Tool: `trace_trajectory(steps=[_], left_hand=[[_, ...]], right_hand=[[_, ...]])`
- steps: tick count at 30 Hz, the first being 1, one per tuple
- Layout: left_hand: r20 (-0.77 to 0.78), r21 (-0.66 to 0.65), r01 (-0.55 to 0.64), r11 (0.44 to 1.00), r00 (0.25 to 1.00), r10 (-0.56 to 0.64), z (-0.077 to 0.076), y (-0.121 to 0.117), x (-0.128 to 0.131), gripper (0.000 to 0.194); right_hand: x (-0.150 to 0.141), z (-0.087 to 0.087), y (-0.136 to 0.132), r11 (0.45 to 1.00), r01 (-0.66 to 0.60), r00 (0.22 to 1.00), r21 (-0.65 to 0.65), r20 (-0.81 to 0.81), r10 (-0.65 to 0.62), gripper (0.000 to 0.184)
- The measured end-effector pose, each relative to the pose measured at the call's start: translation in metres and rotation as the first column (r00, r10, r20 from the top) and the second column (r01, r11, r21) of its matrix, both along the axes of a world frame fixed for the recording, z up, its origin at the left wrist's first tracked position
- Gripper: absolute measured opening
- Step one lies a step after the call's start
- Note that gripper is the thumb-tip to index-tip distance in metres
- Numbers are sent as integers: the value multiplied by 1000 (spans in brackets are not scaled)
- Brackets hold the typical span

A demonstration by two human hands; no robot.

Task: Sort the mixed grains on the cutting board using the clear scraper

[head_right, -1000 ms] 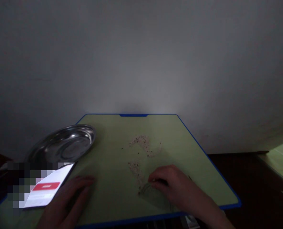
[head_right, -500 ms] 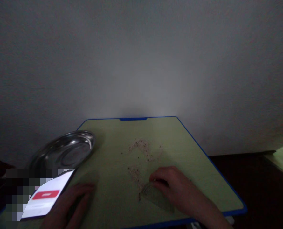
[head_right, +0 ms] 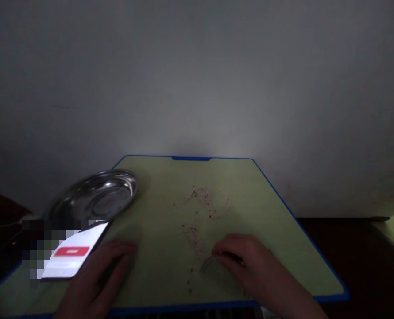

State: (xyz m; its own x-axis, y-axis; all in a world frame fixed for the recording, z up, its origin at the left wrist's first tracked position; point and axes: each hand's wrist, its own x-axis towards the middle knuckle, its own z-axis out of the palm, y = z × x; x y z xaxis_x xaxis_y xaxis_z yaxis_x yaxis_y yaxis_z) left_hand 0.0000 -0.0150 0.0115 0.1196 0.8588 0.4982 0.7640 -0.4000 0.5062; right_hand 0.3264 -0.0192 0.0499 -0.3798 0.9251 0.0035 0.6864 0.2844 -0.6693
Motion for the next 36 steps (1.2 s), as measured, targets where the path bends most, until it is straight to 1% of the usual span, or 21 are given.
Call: trace_trajectory(steps=[5,12,16,22,25,30,34,36], left_hand=[[0,-1,19,1000,1000,-19,1,0,0,17],[12,-10,15,1000,1000,-15,1,-2,0,17],[6,-14,17,1000,1000,-17,1,-1,0,17],[18,2,15,1000,1000,-16,3,1,2,19],[21,-8,17,1000,1000,-17,4,0,3,19],[11,15,21,1000,1000,-21,5,-1,3,17],[8,15,21,1000,1000,-21,3,-2,1,18],[8,15,14,1000,1000,-15,1,-2,1,18]], right_hand=[[-3,-4,-10,999,-25,1000,-24,5,25,17],[-10,-9,-5,1000,-18,1000,-19,4,18,16],[-15,-14,-6,998,-46,999,-35,3,46,15],[-27,-8,-11,996,-75,997,-46,-21,74,17],[-25,-6,-10,996,-78,996,-38,-33,77,16],[-13,-9,-8,1000,-3,999,-14,-39,2,17],[-12,-13,-6,1000,-18,999,-23,-37,18,18],[-12,-14,-5,1000,-6,1000,-12,-26,6,18]])
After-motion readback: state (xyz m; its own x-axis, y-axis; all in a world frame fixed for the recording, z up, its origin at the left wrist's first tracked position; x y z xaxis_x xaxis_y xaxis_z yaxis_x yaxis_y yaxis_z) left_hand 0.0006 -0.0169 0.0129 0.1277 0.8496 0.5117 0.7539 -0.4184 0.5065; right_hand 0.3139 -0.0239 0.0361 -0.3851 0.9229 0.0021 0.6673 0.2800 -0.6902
